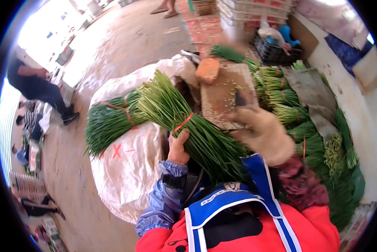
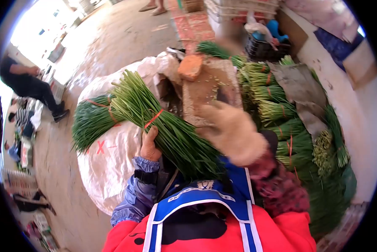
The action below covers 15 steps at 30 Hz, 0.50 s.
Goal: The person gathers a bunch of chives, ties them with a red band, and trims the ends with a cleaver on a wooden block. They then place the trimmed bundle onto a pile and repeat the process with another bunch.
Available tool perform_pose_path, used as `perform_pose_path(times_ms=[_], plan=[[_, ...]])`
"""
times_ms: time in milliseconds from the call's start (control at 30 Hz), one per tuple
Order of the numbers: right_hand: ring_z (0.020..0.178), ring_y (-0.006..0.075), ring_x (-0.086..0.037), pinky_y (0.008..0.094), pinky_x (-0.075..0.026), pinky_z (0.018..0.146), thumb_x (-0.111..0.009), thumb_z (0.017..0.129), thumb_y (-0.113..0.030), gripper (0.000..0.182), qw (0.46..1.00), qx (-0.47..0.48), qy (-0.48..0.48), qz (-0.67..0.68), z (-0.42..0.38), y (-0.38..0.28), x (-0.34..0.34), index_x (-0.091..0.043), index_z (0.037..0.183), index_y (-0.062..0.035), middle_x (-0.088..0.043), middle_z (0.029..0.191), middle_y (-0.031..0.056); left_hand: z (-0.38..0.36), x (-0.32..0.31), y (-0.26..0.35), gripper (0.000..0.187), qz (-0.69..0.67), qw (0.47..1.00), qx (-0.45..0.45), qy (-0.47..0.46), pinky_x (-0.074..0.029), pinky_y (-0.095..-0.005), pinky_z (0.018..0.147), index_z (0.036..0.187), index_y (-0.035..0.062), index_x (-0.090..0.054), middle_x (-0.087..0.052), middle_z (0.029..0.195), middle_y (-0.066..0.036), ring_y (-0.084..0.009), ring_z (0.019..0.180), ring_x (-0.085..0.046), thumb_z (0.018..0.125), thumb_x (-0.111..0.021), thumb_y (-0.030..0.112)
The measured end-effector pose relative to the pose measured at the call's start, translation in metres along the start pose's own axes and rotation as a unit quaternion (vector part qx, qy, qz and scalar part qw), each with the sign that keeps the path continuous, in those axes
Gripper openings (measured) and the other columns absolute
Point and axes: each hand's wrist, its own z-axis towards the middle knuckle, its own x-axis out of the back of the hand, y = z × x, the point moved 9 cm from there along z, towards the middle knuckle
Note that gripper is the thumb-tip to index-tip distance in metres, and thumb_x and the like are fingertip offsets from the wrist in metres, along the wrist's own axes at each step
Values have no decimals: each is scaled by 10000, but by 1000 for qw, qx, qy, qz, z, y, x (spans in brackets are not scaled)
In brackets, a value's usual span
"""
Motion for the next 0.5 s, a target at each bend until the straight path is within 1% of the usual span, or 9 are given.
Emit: perform_pose_path(times_ms=[33,67,100,233,333,367,400,467,500], plan=[[996,354,-638,405,-534,833,-809,731,-149,450,998,33,40,44,7,-13,-7,-651,1146,-74,-649,1080,159,1,-13,-4,554,12,1000,8,-14,-552,-371,883,1320,0,-502,-640,1162,-112,-234,1018,-653,868,-718,237],[995,368,-638,423,-533,842,-834,709,-200,545,998,25,59,6,14,-18,-18,-620,1199,-96,-638,1090,162,3,-23,-8,552,25,999,13,-27,-553,-367,878,1312,-2,-503,-641,1157,-107,-230,1018,-652,863,-726,231],[1003,385,-630,431,-531,848,-834,715,-232,551,996,11,78,41,20,-15,-29,-609,1200,-99,-628,1088,165,4,-26,-12,572,54,998,11,-9,-529,-352,894,1295,7,-514,-642,1152,-94,-210,1015,-641,830,-773,217],[931,415,-633,441,-532,786,-725,833,-193,343,988,-48,95,109,32,13,-44,-627,1148,-97,-631,1015,172,7,-44,-10,607,128,990,-47,25,-478,-325,928,1246,11,-547,-640,1162,-68,-180,1010,-614,744,-864,138],[857,355,-669,412,-535,714,-678,870,-138,267,993,-32,78,87,27,21,-29,-625,1115,-45,-649,962,141,16,-37,-6,595,201,977,-46,52,-482,-329,930,1239,4,-547,-642,1154,-68,-186,1012,-617,743,-860,106],[833,292,-662,383,-533,710,-675,872,-112,207,949,-106,-82,287,16,26,-39,-628,1052,-23,-657,925,110,21,-38,0,597,215,973,-66,59,-491,-337,932,1239,2,-544,-645,1151,-76,-192,1027,-621,728,-849,46],[809,228,-655,355,-531,706,-672,873,-85,150,836,-168,-235,467,-5,21,-53,-630,989,0,-664,888,79,24,-39,3,597,219,972,-64,54,-491,-337,932,1239,2,-544,-645,1151,-76,-192,1027,-621,728,-849,46],[853,135,-634,298,-524,724,-656,890,-45,152,677,53,-458,573,-51,-15,-42,-645,1027,21,-675,897,43,33,-38,17,594,227,967,-87,78,-502,-343,930,1242,-6,-538,-650,1158,-87,-200,1039,-625,722,-823,-6],[880,128,-637,292,-525,739,-664,896,-72,196,680,33,-494,541,-76,-6,-53,-647,1069,20,-687,915,51,38,-39,24,596,234,963,-112,70,-513,-339,924,1239,-14,-534,-653,1171,-98,-207,1028,-639,710,-806,-45]])
